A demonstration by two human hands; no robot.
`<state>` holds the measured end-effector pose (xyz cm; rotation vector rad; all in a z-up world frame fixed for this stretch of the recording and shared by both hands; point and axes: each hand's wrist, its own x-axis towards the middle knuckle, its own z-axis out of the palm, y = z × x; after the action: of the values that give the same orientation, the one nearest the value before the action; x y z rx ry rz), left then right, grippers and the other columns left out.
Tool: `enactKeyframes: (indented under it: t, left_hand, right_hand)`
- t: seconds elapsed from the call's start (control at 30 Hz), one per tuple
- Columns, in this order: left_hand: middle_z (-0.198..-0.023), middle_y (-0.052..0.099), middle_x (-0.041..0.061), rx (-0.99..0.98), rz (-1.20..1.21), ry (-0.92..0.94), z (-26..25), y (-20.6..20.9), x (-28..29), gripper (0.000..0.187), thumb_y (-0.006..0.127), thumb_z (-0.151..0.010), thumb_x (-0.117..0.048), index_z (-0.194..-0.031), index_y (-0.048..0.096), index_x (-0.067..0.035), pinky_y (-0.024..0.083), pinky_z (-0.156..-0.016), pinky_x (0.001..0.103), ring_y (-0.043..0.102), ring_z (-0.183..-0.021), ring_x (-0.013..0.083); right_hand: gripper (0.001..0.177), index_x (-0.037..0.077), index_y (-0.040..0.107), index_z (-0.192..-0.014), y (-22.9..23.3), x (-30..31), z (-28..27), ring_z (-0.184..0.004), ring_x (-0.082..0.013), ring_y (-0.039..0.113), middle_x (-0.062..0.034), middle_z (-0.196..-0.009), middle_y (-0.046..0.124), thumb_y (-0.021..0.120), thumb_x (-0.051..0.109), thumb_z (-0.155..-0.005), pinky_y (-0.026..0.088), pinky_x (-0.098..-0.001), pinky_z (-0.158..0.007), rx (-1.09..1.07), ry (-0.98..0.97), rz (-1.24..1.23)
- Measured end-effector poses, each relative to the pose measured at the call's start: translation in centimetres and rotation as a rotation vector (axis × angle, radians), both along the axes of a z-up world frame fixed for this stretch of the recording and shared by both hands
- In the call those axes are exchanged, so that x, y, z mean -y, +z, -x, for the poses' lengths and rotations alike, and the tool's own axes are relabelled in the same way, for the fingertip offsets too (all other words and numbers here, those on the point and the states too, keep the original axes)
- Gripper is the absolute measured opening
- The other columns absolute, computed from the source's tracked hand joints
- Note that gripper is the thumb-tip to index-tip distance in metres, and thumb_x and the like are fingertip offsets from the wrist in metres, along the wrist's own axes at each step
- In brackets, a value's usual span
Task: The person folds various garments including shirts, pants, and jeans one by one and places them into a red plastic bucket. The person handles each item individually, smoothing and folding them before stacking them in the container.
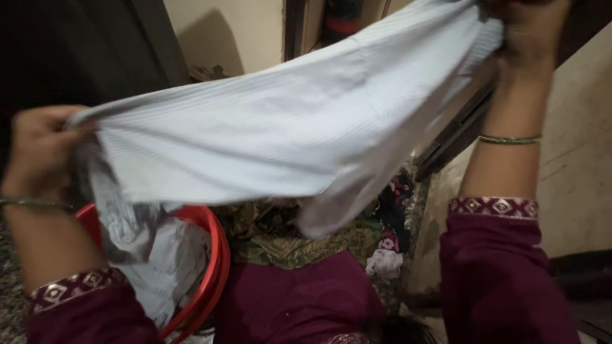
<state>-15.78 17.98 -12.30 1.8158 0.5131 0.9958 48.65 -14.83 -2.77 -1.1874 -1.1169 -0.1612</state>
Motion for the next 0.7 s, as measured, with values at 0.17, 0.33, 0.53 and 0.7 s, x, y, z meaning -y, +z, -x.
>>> enactKeyframes:
  t: [0.17, 0.33, 0.53, 0.7]
  left_hand:
    - [-0.091, 0.073, 0.002, -0.171, 0.090, 0.287, -5.9, -3.1, -3.0, 0.011, 0.077, -0.092, -0.005, -0.103, 0.077, -0.002, 0.049, -0.069, 0.024, 0.064, -0.079, 0.0094]
    - [-0.083, 0.067, -0.003, 0.110, 0.183, 0.368, -12.2, 0.0, -6.2, 0.011, 0.074, -0.100, -0.002, -0.090, 0.072, -0.007, 0.044, -0.060, 0.027, 0.058, -0.072, 0.0100]
    - [-0.099, 0.070, 0.002, 0.432, 0.092, 0.139, -13.2, 4.0, -5.4, 0.013, 0.059, -0.112, -0.002, -0.109, 0.072, -0.004, 0.067, -0.089, 0.042, 0.072, -0.090, 0.0121]
    - [-0.107, 0.072, 0.003, 0.636, 0.062, 0.235, -12.7, -1.0, -1.0, 0.012, 0.060, -0.108, -0.001, -0.110, 0.072, -0.005, 0.062, -0.091, 0.035, 0.070, -0.099, 0.0142]
  right_hand:
    - [0.041, -0.004, 0.065, -0.115, -3.4, -3.5, 0.5, -0.103, -0.0170, 0.072, -0.0071, -0.111, 0.068, 0.094, -0.012, -0.088, 0.063, -0.0346, -0.090, 0.135, -0.097, 0.022]
    - [0.028, -0.003, 0.069, -0.106, -3.3, -4.4, 0.4, -0.094, -0.0188, 0.070, -0.0128, -0.103, 0.072, 0.089, 0.000, -0.087, 0.059, -0.0340, -0.084, 0.334, -0.300, -0.047]
    - [0.019, 0.001, 0.066, -0.110, -2.9, 4.4, 0.4, -0.093, -0.0181, 0.066, -0.0101, -0.103, 0.068, 0.073, 0.016, -0.100, 0.056, -0.0316, -0.082, -0.060, -0.073, -0.174]
    - [0.026, 0.004, 0.064, -0.113, -9.9, 14.4, 7.4, -0.092, -0.0175, 0.063, -0.0079, -0.102, 0.065, 0.060, 0.030, -0.111, 0.053, -0.0296, -0.080, -0.246, 0.385, -0.235]
